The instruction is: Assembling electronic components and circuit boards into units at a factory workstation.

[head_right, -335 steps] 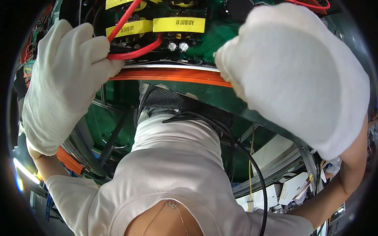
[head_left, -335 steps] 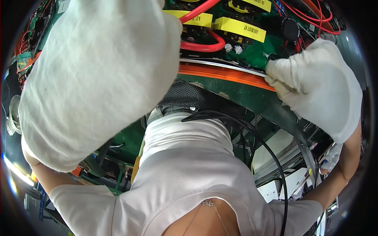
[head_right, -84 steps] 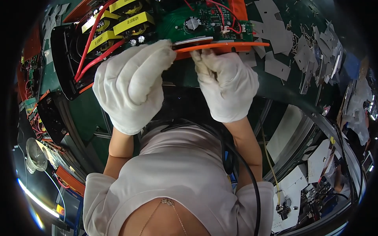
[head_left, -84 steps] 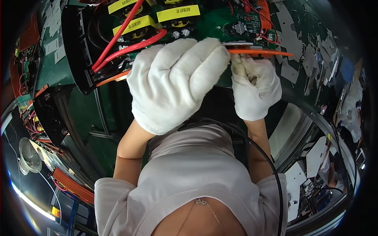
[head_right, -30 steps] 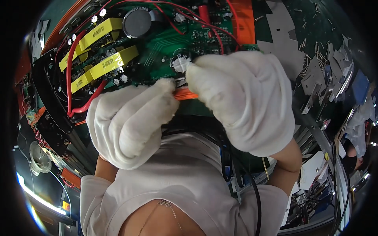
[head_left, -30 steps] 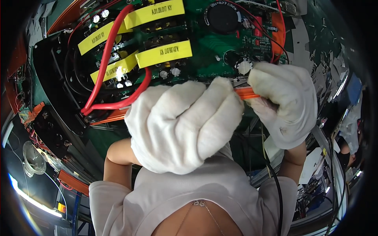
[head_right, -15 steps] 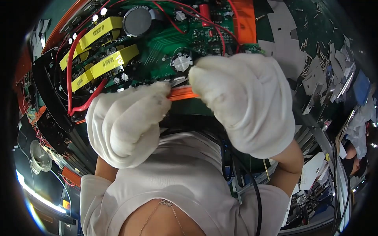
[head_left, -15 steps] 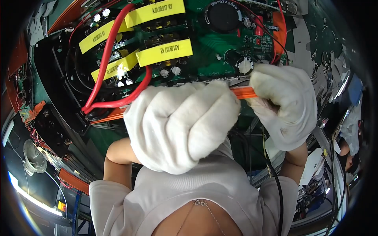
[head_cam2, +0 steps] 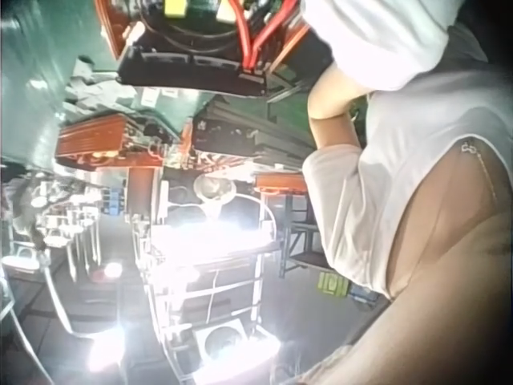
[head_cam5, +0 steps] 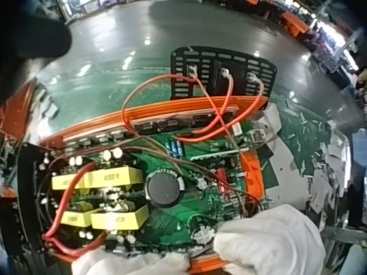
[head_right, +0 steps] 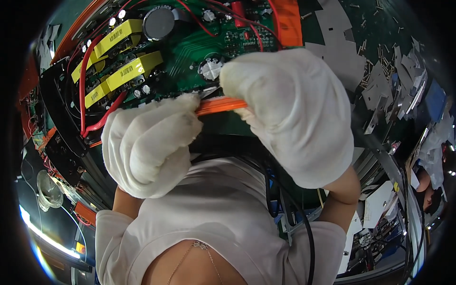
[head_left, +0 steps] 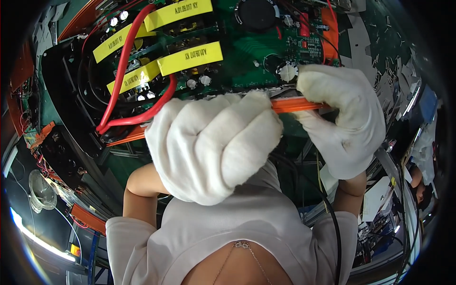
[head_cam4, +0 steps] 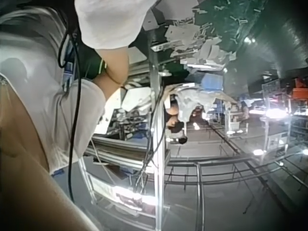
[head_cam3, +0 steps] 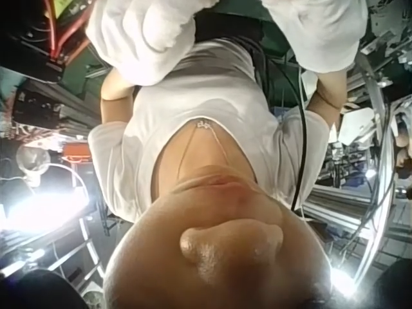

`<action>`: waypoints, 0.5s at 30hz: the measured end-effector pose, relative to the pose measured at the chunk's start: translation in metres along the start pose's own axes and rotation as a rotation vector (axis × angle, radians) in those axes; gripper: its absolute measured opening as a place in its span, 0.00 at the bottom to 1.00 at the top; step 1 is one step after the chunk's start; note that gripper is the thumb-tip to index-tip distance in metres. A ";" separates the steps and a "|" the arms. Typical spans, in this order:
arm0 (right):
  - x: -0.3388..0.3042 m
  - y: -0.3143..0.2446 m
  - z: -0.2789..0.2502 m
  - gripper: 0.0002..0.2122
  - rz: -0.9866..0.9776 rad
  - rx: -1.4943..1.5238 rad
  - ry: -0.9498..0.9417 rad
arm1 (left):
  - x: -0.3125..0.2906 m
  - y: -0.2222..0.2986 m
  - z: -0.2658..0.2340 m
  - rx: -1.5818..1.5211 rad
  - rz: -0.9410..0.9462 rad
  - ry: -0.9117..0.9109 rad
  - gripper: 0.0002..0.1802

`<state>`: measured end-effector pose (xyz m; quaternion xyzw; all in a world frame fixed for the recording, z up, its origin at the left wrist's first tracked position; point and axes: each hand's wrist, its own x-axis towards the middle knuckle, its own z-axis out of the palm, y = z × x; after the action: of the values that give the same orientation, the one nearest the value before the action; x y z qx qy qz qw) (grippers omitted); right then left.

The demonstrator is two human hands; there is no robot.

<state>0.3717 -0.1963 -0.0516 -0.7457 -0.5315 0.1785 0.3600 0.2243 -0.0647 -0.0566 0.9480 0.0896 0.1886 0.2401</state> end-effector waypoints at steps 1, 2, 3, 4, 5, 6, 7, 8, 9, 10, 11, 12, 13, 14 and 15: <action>0.000 0.000 0.000 0.13 -0.001 0.000 0.002 | -0.001 0.000 0.001 0.007 -0.011 0.010 0.23; 0.000 0.001 0.001 0.13 0.016 0.053 0.002 | -0.002 0.000 0.002 0.015 -0.023 0.020 0.23; 0.000 0.001 0.002 0.14 0.032 0.106 0.001 | -0.002 -0.002 0.001 0.019 -0.023 0.020 0.23; -0.002 0.003 0.002 0.14 0.038 0.099 0.005 | -0.002 -0.008 0.003 -0.036 0.031 0.031 0.23; -0.003 0.005 0.002 0.14 0.055 0.082 -0.005 | -0.002 -0.014 0.004 -0.091 0.084 0.041 0.23; -0.005 0.007 0.003 0.14 0.072 0.066 -0.015 | -0.003 -0.021 0.002 -0.098 0.090 0.042 0.23; 0.002 0.000 0.000 0.14 0.028 0.102 -0.021 | -0.005 -0.019 -0.022 0.022 0.021 0.241 0.18; 0.000 0.000 0.000 0.15 0.027 0.005 -0.022 | -0.008 -0.026 -0.030 0.075 -0.023 0.435 0.16; -0.002 0.000 -0.001 0.15 0.027 -0.093 -0.023 | -0.012 -0.035 -0.039 0.128 -0.069 0.628 0.18; 0.000 -0.001 -0.002 0.15 0.025 -0.092 -0.026 | -0.021 -0.047 -0.052 0.197 -0.125 0.825 0.24; 0.004 -0.002 -0.007 0.16 0.061 -0.167 -0.145 | -0.037 -0.072 -0.072 0.284 -0.217 0.609 0.24; 0.007 -0.004 -0.009 0.16 0.092 -0.240 -0.270 | -0.049 -0.081 -0.074 0.289 -0.218 0.612 0.24; 0.005 -0.003 -0.005 0.16 0.086 -0.240 -0.269 | -0.064 -0.089 -0.071 0.331 -0.260 0.476 0.21; 0.000 -0.001 0.000 0.16 0.072 -0.164 -0.147 | -0.074 -0.093 -0.066 0.371 -0.298 0.337 0.22; -0.003 0.000 0.002 0.17 0.059 -0.089 -0.025 | -0.079 -0.096 -0.063 0.407 -0.335 0.198 0.25</action>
<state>0.3689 -0.1983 -0.0535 -0.7740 -0.5213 0.1745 0.3143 0.1191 0.0250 -0.0774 0.9256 0.3043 0.2161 0.0624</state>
